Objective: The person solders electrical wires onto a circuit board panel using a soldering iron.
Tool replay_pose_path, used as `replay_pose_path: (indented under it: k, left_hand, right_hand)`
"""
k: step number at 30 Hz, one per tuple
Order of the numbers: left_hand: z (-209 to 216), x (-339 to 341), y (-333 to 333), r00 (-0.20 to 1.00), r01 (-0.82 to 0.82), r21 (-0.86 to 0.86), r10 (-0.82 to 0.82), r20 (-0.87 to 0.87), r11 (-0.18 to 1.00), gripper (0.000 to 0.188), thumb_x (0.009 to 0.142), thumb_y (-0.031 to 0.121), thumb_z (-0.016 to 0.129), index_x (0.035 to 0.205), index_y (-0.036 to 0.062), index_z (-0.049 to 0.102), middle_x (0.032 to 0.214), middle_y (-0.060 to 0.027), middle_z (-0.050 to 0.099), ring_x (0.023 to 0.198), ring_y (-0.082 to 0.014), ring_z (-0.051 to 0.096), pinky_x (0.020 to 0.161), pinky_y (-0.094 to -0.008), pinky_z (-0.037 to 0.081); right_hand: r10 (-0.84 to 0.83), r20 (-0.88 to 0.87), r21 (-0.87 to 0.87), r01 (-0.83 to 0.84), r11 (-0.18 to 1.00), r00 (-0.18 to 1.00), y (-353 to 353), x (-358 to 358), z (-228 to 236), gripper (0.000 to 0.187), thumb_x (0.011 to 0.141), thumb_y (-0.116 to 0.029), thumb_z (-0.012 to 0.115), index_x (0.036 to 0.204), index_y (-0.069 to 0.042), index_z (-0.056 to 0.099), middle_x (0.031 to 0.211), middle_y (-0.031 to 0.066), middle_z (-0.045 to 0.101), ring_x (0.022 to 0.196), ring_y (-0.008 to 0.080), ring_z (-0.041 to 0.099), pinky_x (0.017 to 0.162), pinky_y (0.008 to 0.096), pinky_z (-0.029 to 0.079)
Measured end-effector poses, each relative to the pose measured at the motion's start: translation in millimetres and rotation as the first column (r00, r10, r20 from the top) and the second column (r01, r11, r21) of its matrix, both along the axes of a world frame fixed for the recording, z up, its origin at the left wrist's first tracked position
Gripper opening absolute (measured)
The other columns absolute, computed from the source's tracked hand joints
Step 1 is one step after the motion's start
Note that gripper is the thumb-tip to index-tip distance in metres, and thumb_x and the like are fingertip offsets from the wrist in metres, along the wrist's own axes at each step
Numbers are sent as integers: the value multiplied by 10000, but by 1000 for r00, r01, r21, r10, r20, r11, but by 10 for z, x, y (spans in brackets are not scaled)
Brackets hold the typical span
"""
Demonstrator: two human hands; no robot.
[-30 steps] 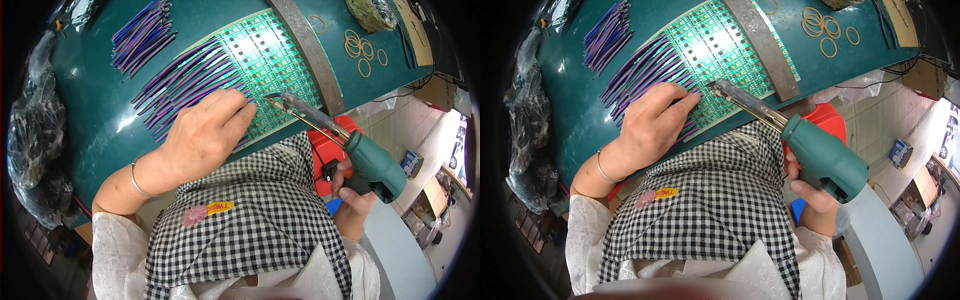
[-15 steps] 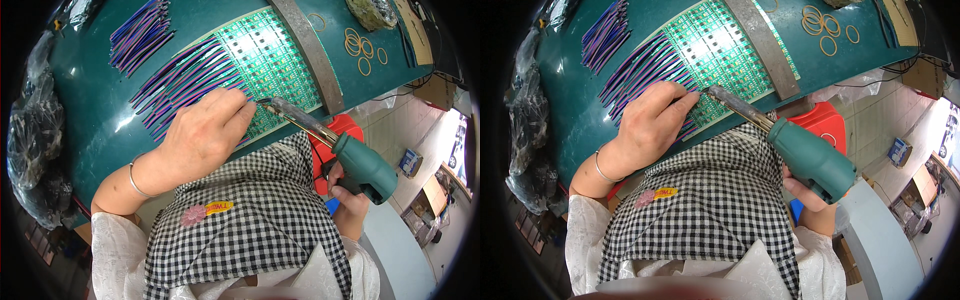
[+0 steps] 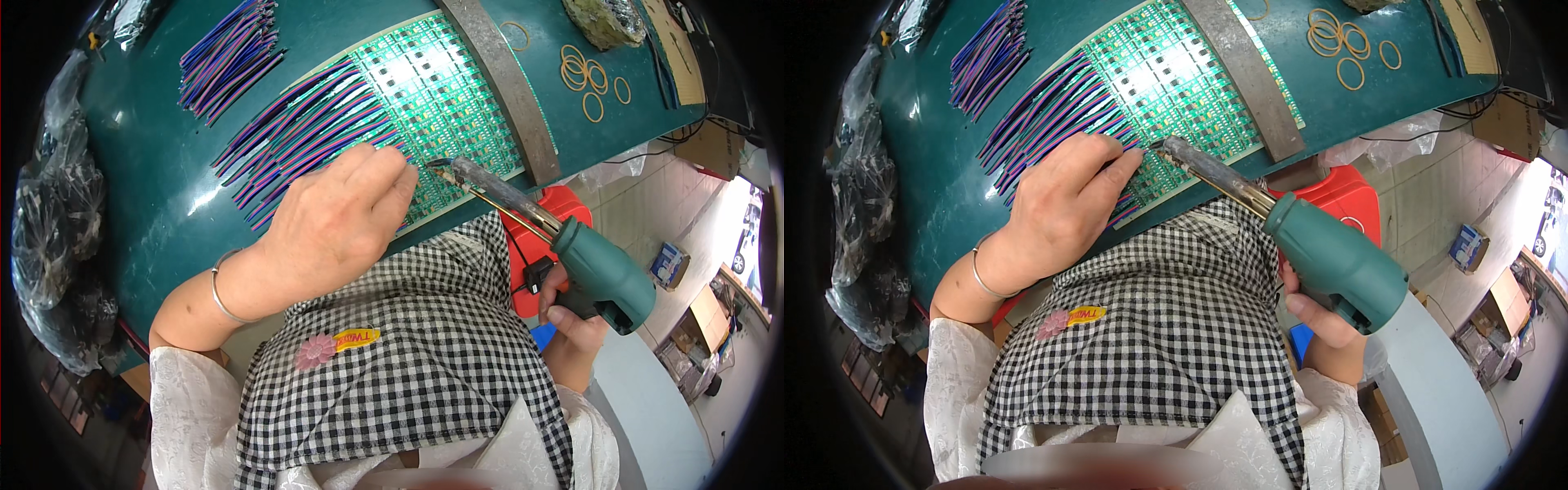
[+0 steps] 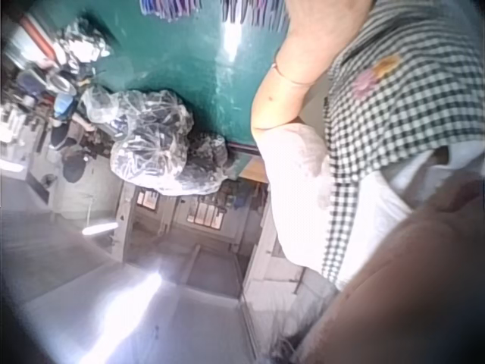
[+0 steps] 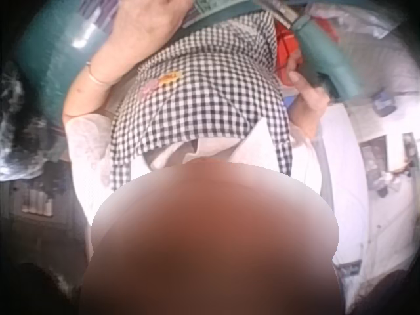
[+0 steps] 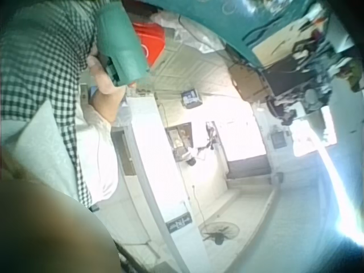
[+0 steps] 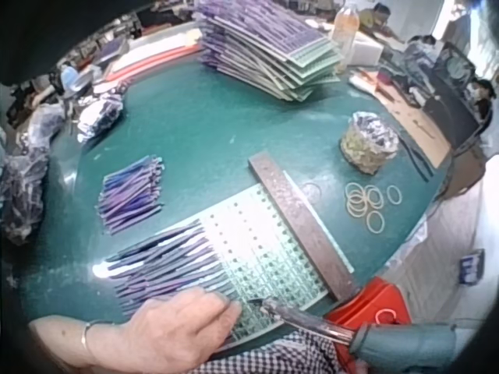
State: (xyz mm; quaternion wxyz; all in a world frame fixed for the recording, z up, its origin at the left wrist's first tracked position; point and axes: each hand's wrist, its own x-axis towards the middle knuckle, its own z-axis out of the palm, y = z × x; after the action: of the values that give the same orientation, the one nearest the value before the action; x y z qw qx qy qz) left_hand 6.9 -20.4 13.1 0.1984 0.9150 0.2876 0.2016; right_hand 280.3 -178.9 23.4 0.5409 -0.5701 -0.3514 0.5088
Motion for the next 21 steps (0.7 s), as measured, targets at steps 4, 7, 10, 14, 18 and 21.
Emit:
replay_pose_path:
  k: [4,7,10,14,18,21]
  left_hand:
    - [-1,-1,-9,1000,-9,-5,9,-17,1000,293,728,-5,670,1017,-47,678,902,-111,601,755,-251,620,578,-341,513]
    - [13,3,-14,999,-5,23,6,-42,1000,278,736,-2,673,1010,-47,680,893,-105,596,739,-237,610,555,-333,502]
    - [6,11,-12,999,7,54,-4,-52,998,265,745,1,677,1006,-47,679,881,-96,585,719,-222,594,528,-324,488]
    - [19,28,-24,999,5,47,-3,-40,999,265,751,10,681,1008,-53,673,871,-86,567,689,-208,564,504,-316,471]
    - [6,39,-37,999,-7,9,7,-45,1000,273,750,15,681,1012,-60,669,873,-84,562,673,-200,547,494,-312,462]
    - [5,15,-36,999,-19,6,19,-45,1000,281,746,15,679,1017,-61,668,877,-82,564,676,-195,544,495,-308,462]
  right_hand:
    - [75,14,33,-75,997,997,21,30,-23,661,679,-112,777,1242,99,500,758,137,579,490,180,538,426,264,444]
    - [85,40,3,-86,996,996,29,21,-14,654,691,-115,775,1247,95,501,741,120,567,494,176,539,428,268,444]
    - [105,57,-10,-105,994,993,32,38,-31,625,696,-125,778,1213,98,508,731,107,557,495,172,537,427,263,439]
    - [147,117,-27,-145,989,982,-18,63,-64,565,688,-138,781,1135,97,529,733,104,557,498,169,539,428,259,437]
    - [109,62,16,-110,994,992,57,98,-4,551,663,-116,774,1111,105,539,756,118,563,503,175,545,425,266,444]
    - [30,-3,-61,-30,998,1000,12,93,70,602,653,-100,768,1156,121,522,772,134,574,496,179,543,420,276,450]
